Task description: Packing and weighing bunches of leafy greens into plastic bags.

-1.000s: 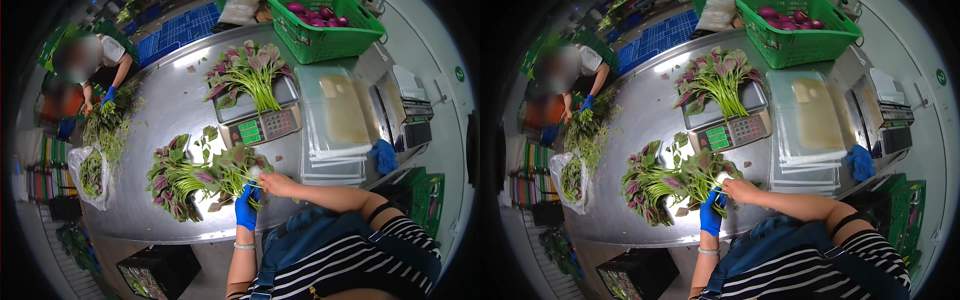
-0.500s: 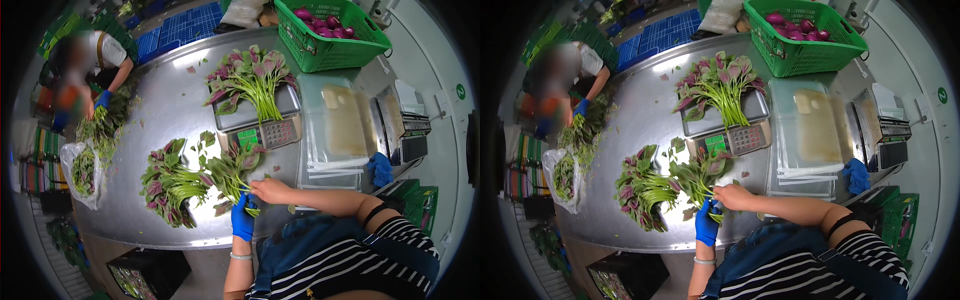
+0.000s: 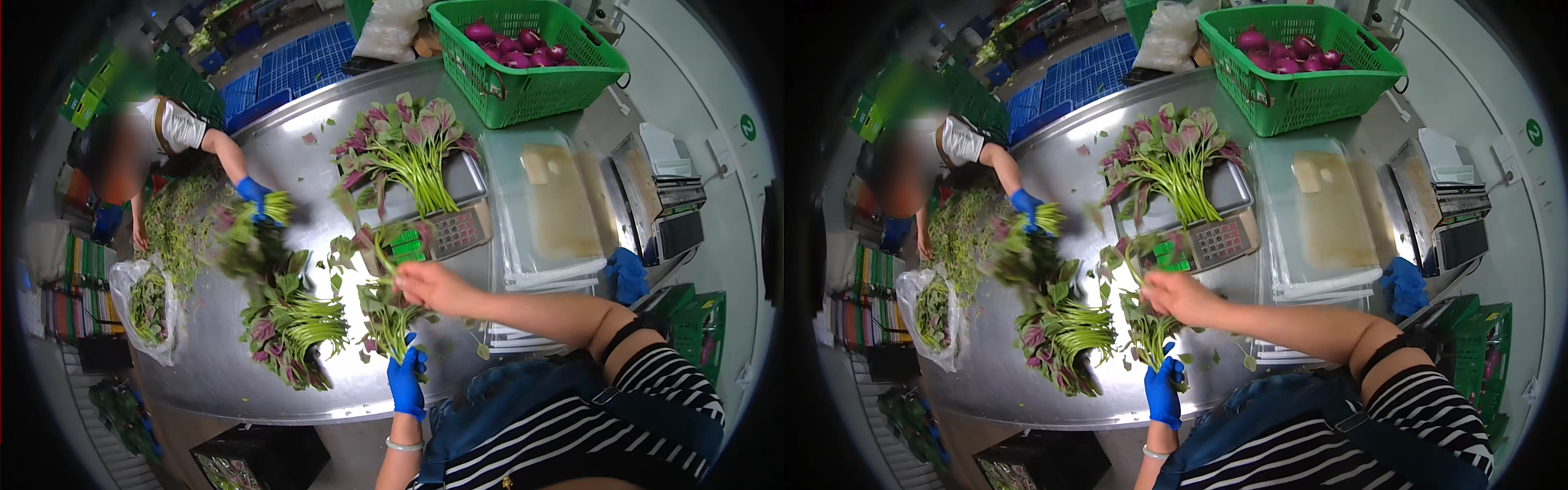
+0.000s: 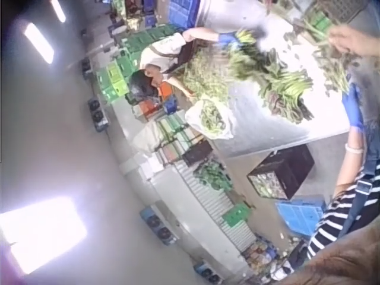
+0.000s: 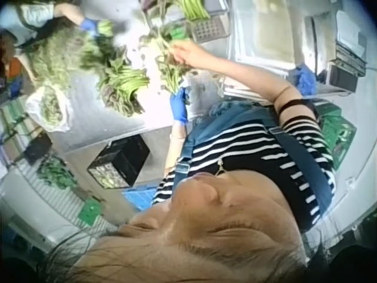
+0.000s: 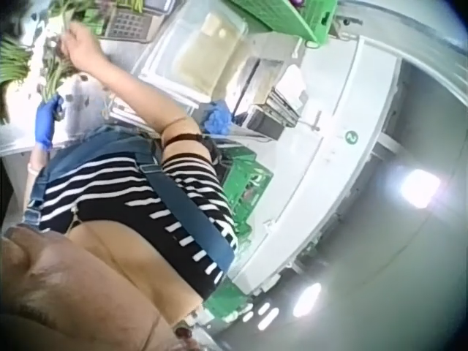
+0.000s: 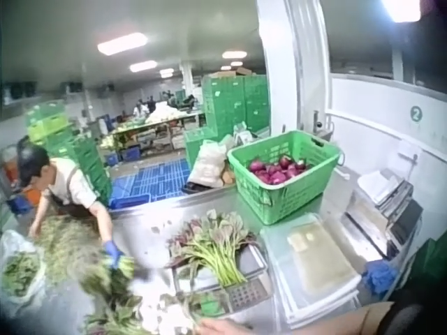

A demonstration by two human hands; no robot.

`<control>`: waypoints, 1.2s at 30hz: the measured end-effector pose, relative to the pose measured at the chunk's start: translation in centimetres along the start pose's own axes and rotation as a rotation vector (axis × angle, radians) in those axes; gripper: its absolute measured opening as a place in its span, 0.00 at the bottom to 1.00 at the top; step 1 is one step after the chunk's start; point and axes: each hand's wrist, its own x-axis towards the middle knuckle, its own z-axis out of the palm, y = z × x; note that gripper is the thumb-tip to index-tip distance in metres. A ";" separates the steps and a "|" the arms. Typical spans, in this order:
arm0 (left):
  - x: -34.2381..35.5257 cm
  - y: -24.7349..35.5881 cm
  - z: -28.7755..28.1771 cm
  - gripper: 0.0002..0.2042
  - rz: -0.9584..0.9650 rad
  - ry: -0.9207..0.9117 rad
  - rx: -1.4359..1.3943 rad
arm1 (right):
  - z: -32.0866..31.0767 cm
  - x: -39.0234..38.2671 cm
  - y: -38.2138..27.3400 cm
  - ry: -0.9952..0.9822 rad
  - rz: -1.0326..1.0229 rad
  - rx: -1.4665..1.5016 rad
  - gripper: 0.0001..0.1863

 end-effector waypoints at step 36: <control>0.7 -4.0 -7.6 0.15 0.254 0.231 0.392 | -25.3 -15.8 25.6 0.831 0.401 -2.025 0.23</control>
